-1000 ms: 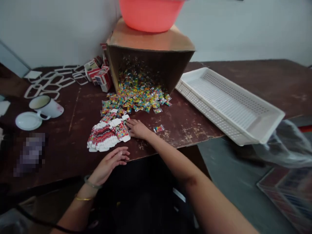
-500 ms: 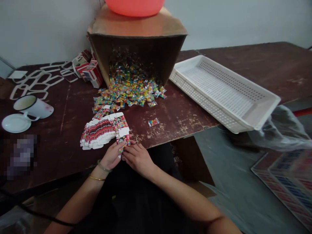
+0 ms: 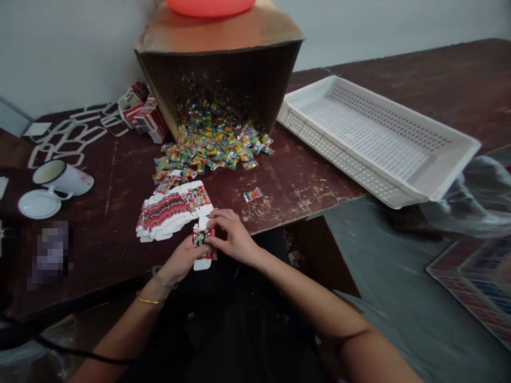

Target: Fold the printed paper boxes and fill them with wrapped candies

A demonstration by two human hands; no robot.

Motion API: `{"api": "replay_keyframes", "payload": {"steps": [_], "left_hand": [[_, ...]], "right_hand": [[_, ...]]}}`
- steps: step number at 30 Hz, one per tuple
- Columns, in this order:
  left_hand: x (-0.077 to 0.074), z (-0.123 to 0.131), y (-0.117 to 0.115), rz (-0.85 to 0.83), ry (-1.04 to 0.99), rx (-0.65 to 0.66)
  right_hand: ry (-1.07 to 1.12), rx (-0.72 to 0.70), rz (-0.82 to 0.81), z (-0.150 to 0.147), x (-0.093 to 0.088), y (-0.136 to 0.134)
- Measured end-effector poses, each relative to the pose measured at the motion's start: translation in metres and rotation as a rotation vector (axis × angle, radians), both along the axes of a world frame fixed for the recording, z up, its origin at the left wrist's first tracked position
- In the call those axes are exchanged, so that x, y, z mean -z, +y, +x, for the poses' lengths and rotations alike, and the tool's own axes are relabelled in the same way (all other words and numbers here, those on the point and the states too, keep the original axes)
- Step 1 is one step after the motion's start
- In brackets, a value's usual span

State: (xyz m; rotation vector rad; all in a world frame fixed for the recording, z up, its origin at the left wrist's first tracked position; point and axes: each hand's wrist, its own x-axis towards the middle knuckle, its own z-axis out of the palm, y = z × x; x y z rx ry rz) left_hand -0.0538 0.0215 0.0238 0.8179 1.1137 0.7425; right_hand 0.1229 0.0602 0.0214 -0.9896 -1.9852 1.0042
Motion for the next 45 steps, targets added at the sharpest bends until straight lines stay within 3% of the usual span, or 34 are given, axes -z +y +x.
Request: {"api": "replay_keyframes", "payload": {"steps": [4,10,15,17,21,26,31,34,37,42,45], "left_hand": [[0.003,0.011,0.000,-0.004,-0.015,0.023],[0.003,0.017,0.005,-0.195,-0.122,0.067],[0.005,0.008,0.004,-0.144,-0.066,0.005],[0.003,0.002,0.004,-0.149,-0.098,0.106],[0.003,-0.003,-0.002,-0.263,-0.173,0.450],[0.010,0.011,-0.025,-0.130,-0.101,0.291],[0.009,0.005,-0.032,-0.333,-0.449,0.574],[0.016,0.008,-0.035,-0.330,-0.358,0.501],[0.022,0.017,-0.042,-0.210,-0.137,0.422],[0.019,0.011,-0.046,-0.178,-0.197,0.590],[0.018,0.002,-0.042,-0.187,-0.207,0.650]], "right_hand": [[0.010,-0.049,-0.087,0.007,0.001,0.011],[-0.042,-0.216,-0.102,0.014,-0.007,0.020],[-0.145,-0.131,-0.042,0.011,-0.008,0.004],[-0.198,-0.127,-0.065,0.014,-0.009,0.004],[-0.061,-0.346,-0.206,0.024,-0.016,0.008],[-0.013,-0.285,-0.221,0.030,-0.013,-0.004],[0.045,-0.478,-0.327,0.032,-0.008,-0.017],[0.023,-0.445,-0.262,0.034,-0.010,-0.017],[-0.012,-0.465,-0.240,0.036,-0.008,-0.019],[-0.037,-0.521,-0.297,0.034,0.003,-0.032],[0.044,-0.588,-0.381,0.033,-0.001,-0.033]]}}
